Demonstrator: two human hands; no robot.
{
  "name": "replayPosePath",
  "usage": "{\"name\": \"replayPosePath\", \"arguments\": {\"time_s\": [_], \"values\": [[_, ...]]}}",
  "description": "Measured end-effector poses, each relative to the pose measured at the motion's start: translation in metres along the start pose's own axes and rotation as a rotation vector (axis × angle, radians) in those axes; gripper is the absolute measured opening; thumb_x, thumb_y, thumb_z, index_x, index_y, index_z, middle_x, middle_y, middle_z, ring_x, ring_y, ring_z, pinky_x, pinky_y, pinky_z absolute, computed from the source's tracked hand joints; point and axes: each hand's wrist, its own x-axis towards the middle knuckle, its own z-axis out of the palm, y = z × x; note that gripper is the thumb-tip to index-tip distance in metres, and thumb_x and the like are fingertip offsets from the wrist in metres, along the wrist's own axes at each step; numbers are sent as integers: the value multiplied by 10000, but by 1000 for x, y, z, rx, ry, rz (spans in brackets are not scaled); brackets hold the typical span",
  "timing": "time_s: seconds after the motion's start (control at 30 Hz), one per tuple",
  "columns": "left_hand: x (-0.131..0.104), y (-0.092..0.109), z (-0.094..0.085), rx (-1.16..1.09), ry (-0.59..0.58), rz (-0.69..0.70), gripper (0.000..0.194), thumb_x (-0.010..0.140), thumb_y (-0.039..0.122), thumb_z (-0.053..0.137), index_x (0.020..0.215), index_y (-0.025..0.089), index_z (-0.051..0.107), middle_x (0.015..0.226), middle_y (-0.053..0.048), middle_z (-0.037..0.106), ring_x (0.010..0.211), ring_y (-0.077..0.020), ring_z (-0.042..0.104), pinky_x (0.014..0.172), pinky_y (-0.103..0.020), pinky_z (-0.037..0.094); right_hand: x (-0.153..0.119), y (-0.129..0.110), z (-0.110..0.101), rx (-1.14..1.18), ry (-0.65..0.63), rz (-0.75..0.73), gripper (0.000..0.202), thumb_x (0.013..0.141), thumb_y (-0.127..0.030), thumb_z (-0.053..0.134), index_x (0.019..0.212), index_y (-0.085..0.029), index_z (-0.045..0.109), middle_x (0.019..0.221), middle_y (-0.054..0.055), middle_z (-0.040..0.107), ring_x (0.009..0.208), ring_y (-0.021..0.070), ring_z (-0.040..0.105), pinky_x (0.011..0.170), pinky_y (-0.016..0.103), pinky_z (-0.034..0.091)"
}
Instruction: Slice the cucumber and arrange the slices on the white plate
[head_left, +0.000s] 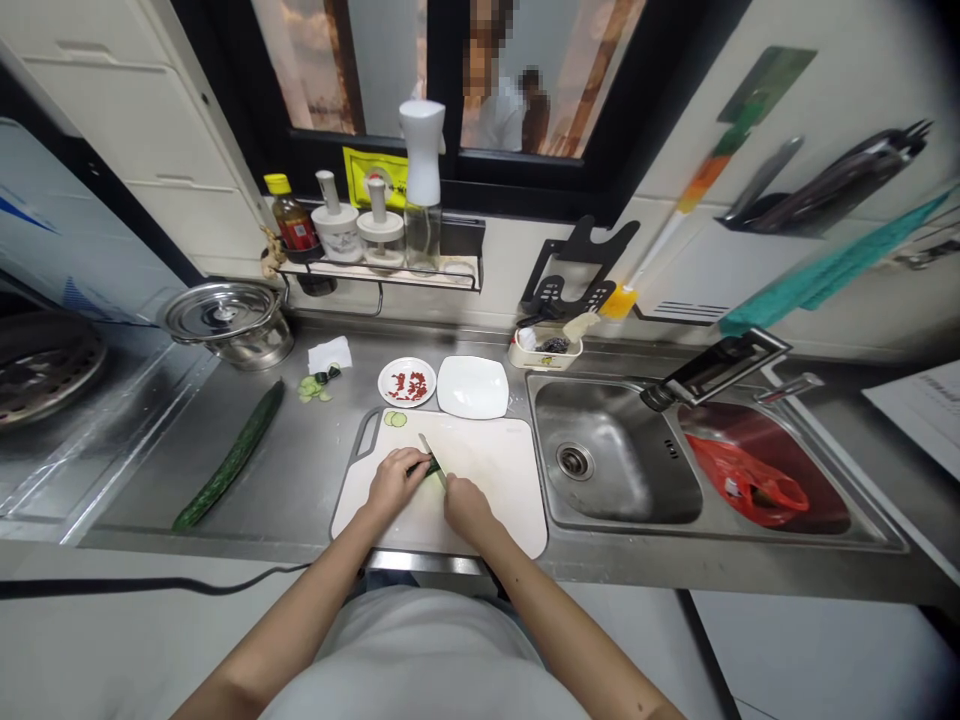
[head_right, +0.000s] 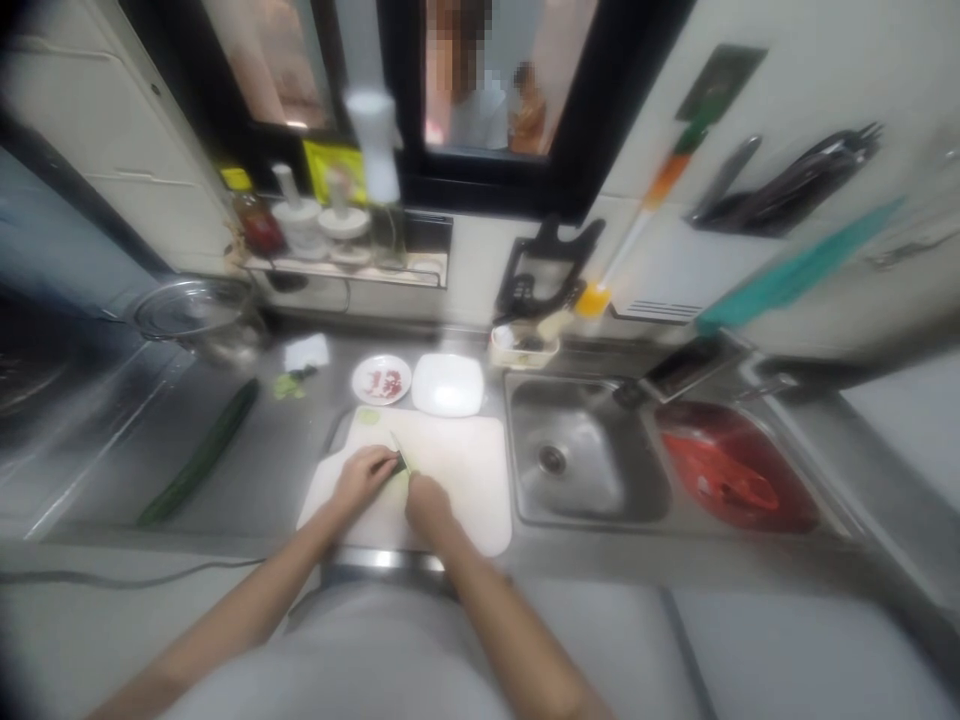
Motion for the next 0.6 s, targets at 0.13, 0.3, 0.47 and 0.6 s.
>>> {"name": "replayPosePath", "arguments": {"time_s": [0.13,0.3,0.47,0.6], "values": [[0,0,0,4,-5,-8,184,896,299,541,933,229,706,948,-42,717,898,-184,631,825,-331,486,4,-5,-5,4,-12,17,294,879,-71,381,1120,-110,546,1001,145,665,971,183,625,816,273,443],[-1,0,1,2,-4,-4,187,894,294,540,939,230,710,955,-46,716,902,-185,633,829,-335,489,-4,-5,-4,3,-15,32,278,884,-66,396,1112,-114,548,1005,151,666,963,185,633,805,265,440],[-1,-3,3,-2,15,-5,194,892,300,538,952,232,709,962,-51,715,909,-188,629,831,-340,492,-21,0,1,-7,-35,79,301,892,-49,359,1109,-114,557,982,151,672,967,206,637,774,271,440],[-1,-3,4,-5,20,1,192,894,307,534,940,237,707,945,-47,713,899,-186,631,817,-333,496,-26,3,6,-9,-32,84,318,894,-45,337,1114,-103,560,980,158,673,977,218,638,776,281,442]]}}
